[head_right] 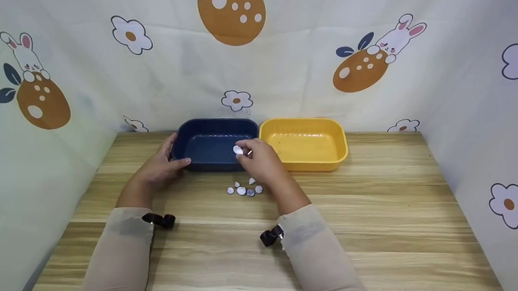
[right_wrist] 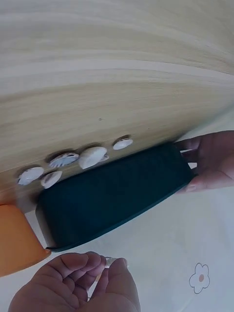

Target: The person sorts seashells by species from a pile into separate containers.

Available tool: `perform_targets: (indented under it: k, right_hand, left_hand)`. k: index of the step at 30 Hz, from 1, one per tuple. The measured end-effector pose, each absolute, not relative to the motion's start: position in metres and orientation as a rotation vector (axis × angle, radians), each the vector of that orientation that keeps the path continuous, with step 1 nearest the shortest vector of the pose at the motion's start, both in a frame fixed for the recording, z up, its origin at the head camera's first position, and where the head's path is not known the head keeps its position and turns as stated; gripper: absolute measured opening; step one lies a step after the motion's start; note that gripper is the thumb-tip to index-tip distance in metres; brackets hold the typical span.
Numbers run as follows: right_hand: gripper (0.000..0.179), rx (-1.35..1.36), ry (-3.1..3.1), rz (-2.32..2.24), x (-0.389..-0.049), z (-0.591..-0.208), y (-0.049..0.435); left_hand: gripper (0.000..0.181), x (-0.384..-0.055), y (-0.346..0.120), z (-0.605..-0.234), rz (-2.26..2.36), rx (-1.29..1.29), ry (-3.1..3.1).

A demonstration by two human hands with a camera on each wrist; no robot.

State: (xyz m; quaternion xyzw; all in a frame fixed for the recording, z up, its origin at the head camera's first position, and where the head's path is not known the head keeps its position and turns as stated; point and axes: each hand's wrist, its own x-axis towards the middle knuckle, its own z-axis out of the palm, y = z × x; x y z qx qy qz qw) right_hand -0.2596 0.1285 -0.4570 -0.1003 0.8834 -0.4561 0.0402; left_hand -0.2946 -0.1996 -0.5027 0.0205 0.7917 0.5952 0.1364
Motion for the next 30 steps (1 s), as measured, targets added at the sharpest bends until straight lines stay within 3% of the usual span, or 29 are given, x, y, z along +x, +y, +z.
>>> perform_targets:
  k: [19, 30]
  right_hand:
    - [0.04, -0.283, 2.765, -1.379, -0.262, -0.461, 0.127]
    - [0.035, -0.383, 2.699, -1.382, -0.246, -0.469, 0.141]
  left_hand:
    - [0.111, -0.296, -0.2, -0.504, 1.665, 0.119, 2.399]
    - [0.111, -0.295, -0.2, -0.503, 1.7, 0.105, 2.372]
